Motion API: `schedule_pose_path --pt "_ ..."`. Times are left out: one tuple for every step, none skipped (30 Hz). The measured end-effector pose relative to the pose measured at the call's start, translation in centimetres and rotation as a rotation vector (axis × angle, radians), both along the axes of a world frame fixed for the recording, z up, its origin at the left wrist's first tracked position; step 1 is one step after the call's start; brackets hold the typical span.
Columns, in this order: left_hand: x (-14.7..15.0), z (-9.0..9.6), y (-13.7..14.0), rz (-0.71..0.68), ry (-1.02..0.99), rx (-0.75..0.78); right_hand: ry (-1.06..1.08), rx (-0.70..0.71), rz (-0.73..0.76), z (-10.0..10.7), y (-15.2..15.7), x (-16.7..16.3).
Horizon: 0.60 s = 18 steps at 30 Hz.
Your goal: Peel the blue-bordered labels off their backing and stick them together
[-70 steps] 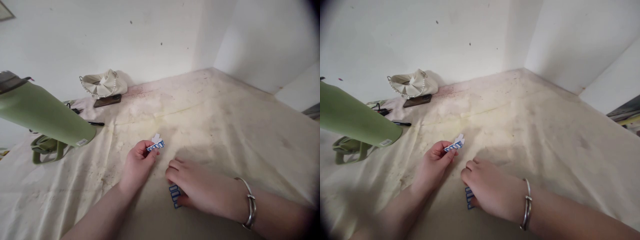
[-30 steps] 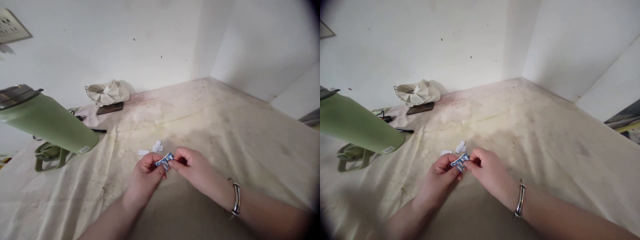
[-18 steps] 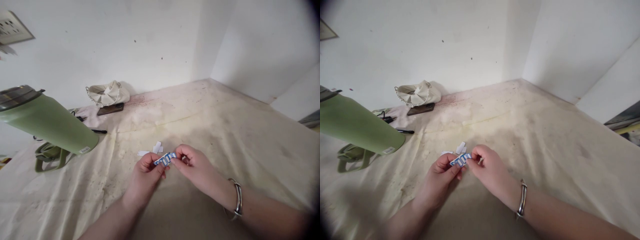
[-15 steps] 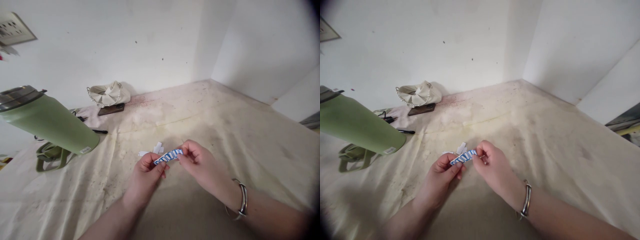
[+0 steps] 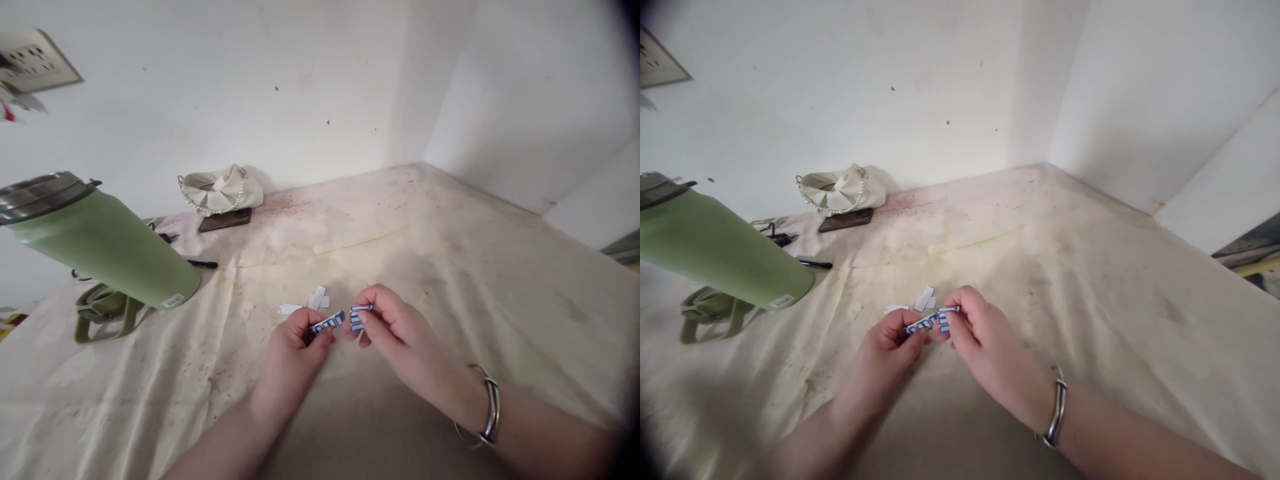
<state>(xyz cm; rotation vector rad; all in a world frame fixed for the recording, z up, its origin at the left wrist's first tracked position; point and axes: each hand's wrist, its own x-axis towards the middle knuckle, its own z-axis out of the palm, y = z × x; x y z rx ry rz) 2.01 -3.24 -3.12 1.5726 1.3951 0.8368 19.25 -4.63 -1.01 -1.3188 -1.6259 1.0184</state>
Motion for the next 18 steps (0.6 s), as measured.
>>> schedule_pose_path --pt "-0.1 0.1 0.0 -0.009 0.107 0.066 0.009 -0.011 0.012 -0.1 0.0 0.0" --pt "-0.1 0.3 0.1 -0.035 0.214 0.139 0.01 -0.012 0.02 -0.2 0.0 -0.1" --pt "-0.2 0.4 0.2 -0.072 0.313 0.213 -0.001 -0.007 0.025 -0.3 0.0 -0.1" --pt "-0.3 0.6 0.3 -0.113 0.395 0.281 -0.018 0.004 0.026 -0.2 0.0 0.0" --pt "-0.4 0.7 0.4 -0.155 0.458 0.337 -0.037 0.02 0.025 -0.1 0.1 0.0" --pt "-0.4 0.8 0.5 -0.189 0.501 0.376 -0.055 0.035 0.025 0.1 0.1 0.0" --pt "-0.5 0.8 0.5 -0.209 0.531 0.395 -0.073 0.045 0.026 0.3 0.2 0.1" --pt "-0.6 0.8 0.6 -0.219 0.55 0.398 -0.091 0.054 0.027 0.4 0.2 0.1" --pt "-0.6 0.8 0.6 -0.226 0.56 0.392 -0.11 0.057 0.029 0.5 0.2 0.1" --pt "-0.6 0.8 0.7 -0.232 0.562 0.382 -0.128 0.054 0.03 0.5 0.3 0.1" --pt "-0.6 0.7 0.7 -0.233 0.559 0.374 -0.145 0.041 0.035 0.5 0.3 0.1" --pt "-0.6 0.7 0.7 -0.229 0.552 0.367 -0.154 0.022 0.04 0.3 0.3 0.1" --pt "-0.6 0.7 0.7 -0.222 0.541 0.359 -0.151 0.002 0.046 0.1 0.3 0.0" --pt "-0.6 0.8 0.7 -0.212 0.525 0.352 -0.138 -0.022 0.055 -0.1 0.3 0.0" --pt "-0.6 0.8 0.7 -0.2 0.503 0.344 -0.117 -0.044 0.066 -0.3 0.3 0.0" --pt "-0.6 0.8 0.7 -0.184 0.477 0.327 -0.094 -0.062 0.076 -0.5 0.3 0.0" --pt "-0.5 0.9 0.6 -0.163 0.445 0.302 -0.076 -0.073 0.085 -0.6 0.2 0.0" --pt "-0.5 0.9 0.5 -0.14 0.406 0.265 -0.07 -0.073 0.09 -0.5 0.2 0.1"
